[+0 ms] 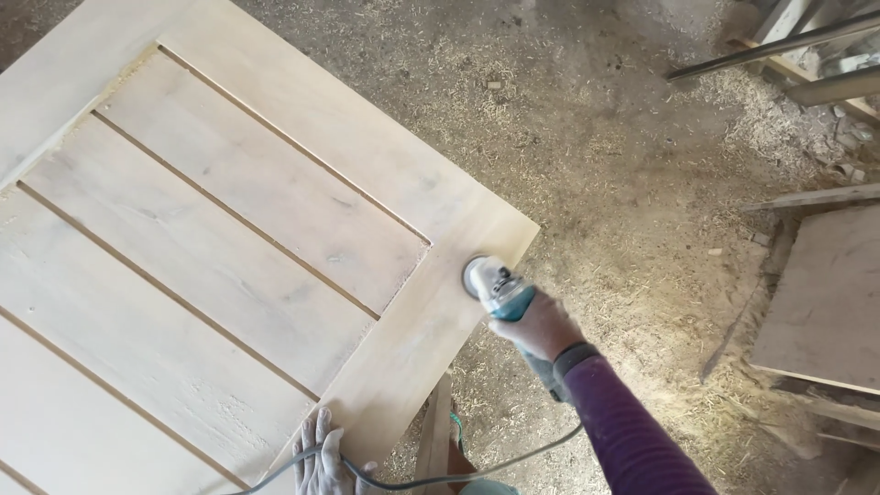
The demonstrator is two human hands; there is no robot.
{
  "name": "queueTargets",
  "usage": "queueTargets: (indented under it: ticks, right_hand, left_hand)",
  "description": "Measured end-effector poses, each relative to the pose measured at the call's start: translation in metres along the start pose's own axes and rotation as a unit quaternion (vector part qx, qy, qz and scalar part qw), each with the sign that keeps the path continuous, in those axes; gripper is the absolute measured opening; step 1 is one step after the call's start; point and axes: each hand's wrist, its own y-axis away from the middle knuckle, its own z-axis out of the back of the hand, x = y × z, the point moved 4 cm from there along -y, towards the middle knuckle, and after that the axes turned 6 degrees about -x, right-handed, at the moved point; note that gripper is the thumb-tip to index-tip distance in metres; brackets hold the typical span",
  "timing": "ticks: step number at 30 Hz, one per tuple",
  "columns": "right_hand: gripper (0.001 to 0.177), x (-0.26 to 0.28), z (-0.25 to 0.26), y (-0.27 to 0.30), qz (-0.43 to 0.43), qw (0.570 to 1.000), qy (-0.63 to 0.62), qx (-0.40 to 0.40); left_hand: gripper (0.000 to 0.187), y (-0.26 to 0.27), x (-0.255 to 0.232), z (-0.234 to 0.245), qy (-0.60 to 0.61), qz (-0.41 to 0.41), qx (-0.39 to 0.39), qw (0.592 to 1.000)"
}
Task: Sanding a wooden door using an angle grinder with a sanding disc.
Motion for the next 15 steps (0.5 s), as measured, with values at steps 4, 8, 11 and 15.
queueTargets:
  ticks: [4, 8, 11, 15]
  right_hand:
    - [0.045, 0.022, -0.023, 0.029, 0.044, 0.999, 0.013, 0.003]
    - [0.054, 0.051, -0.048, 0.064, 0.123, 0.984, 0.124, 0.028]
    - [0.055, 0.043, -0.076, 0.082, 0.104, 0.986, 0.105, 0.079]
    - [0.048, 0.016, -0.092, 0.096, 0.134, 0.975, 0.121, 0.131]
  left_hand:
    - [0.073, -0.005, -0.003, 0.005, -0.005, -0.003, 0.006, 1.000]
    - [0.075, -0.004, -0.002, 0.004, -0.002, -0.010, 0.014, 1.000]
    - [0.081, -0.007, -0.003, 0.012, 0.012, 0.000, -0.034, 0.999]
    - [0.085, -0.003, 0.003, 0.008, 0.000, 0.025, -0.015, 1.000]
